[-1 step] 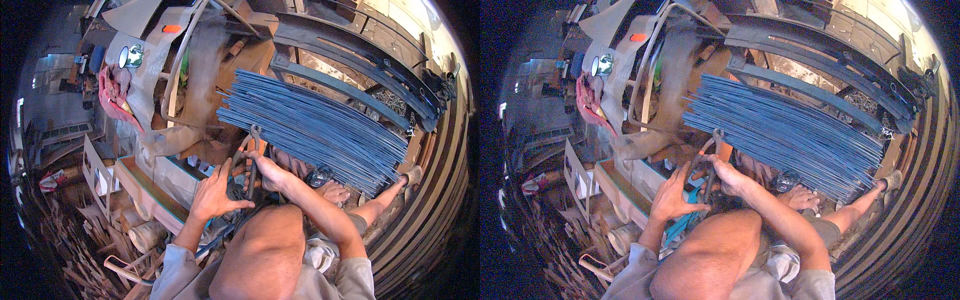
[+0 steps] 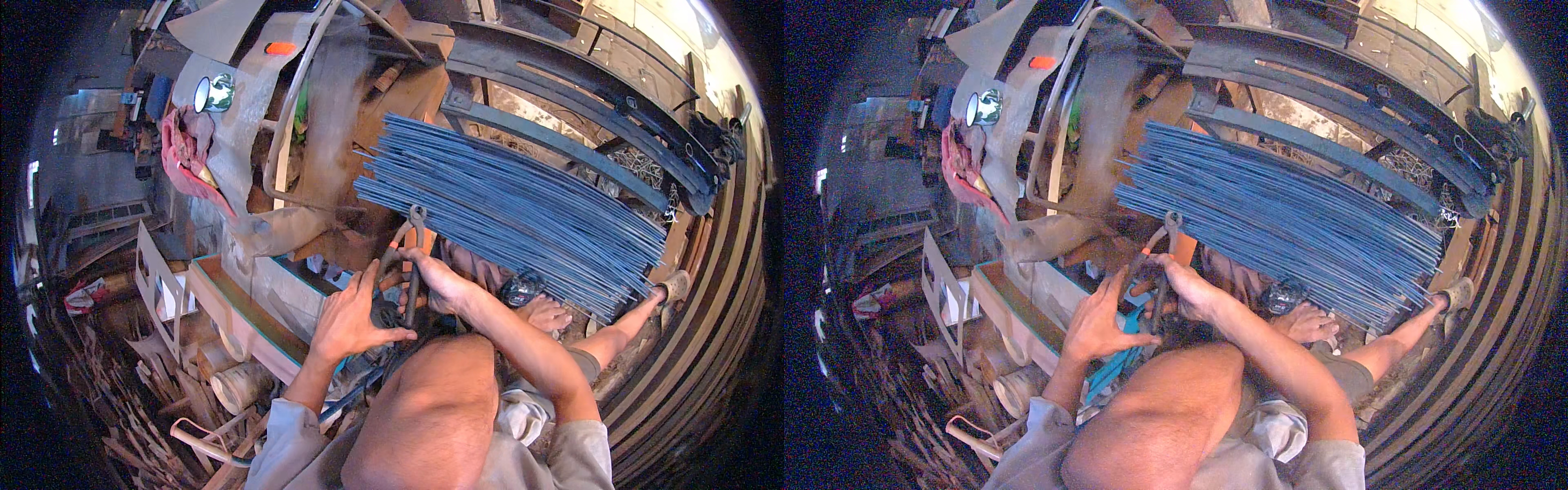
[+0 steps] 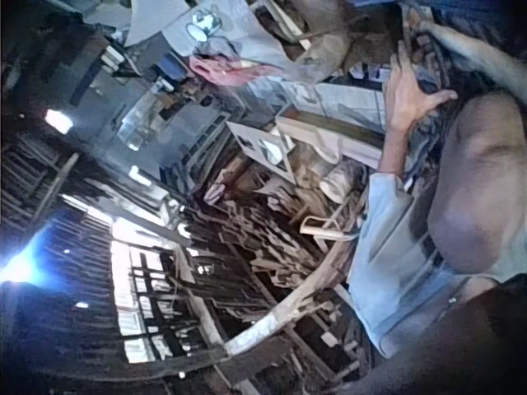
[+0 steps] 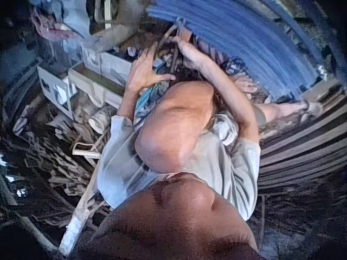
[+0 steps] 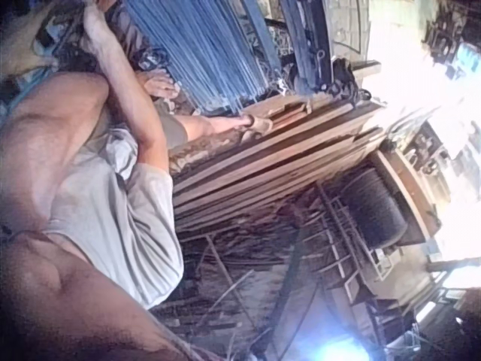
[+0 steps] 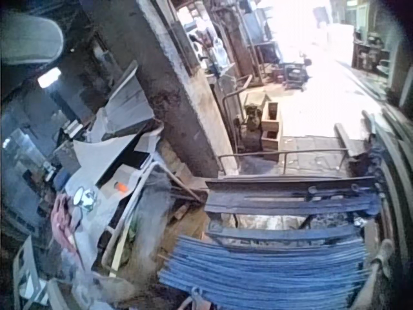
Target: The person bends metal rods into rectangular shapes using a manual bending jig, then uses pliers to cut or adjust the ends.
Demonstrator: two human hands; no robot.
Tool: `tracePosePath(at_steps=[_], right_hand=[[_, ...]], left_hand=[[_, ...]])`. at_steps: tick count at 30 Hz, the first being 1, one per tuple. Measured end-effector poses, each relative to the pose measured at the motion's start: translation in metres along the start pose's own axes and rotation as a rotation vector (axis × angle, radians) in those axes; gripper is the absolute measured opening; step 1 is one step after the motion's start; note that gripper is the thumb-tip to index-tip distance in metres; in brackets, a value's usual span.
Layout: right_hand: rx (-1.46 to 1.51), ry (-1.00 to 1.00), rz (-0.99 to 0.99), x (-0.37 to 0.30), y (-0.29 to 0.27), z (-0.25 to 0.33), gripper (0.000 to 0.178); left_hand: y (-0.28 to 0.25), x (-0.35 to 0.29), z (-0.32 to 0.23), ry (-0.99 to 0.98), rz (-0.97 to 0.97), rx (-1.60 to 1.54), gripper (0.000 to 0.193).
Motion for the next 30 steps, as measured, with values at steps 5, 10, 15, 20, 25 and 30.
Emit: tracePosePath(at_steps=[5, 10, 15, 20, 25, 30], right_hand=[[0.053, -0.016, -0.144, -0.008, 0.004, 0.006, 0.038], [0.074, -0.084, -0.142, 0.012, -0.011, -0.001, 0.039], [0.308, -0.234, -0.144, 0.014, 0.004, 0.015, 0.038], [0.440, -0.337, -0.217, 0.016, 0.000, 0.016, 0.026], [0.383, -0.281, -0.327, 0.018, -0.004, 0.005, 0.022], [-0.165, -0.218, -0.524, 0.026, -0.034, -0.002, 0.029]], left_hand=[[0.005, 0.001, -0.008, 0.074, 0.008, -0.097, 0.112], [0.006, 0.000, -0.010, 0.060, -0.026, -0.137, 0.099], [0.007, -0.002, -0.014, 0.000, -0.059, -0.103, 0.097], [0.024, -0.001, -0.018, -0.067, -0.040, -0.141, 0.097], [0.040, -0.008, -0.012, 0.047, -0.136, -0.160, 0.092], [0.092, -0.006, 0.006, -0.131, 0.139, -0.433, 0.092]])
Point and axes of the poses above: each hand's wrist, its own x-axis towards the middle knuckle, its own y-axis out of the palm, z = x × y, the point moved 10 cm from there along x, towards the middle knuckle, and after that the axes turned 8 degrees about z, right-handed, at the moved point
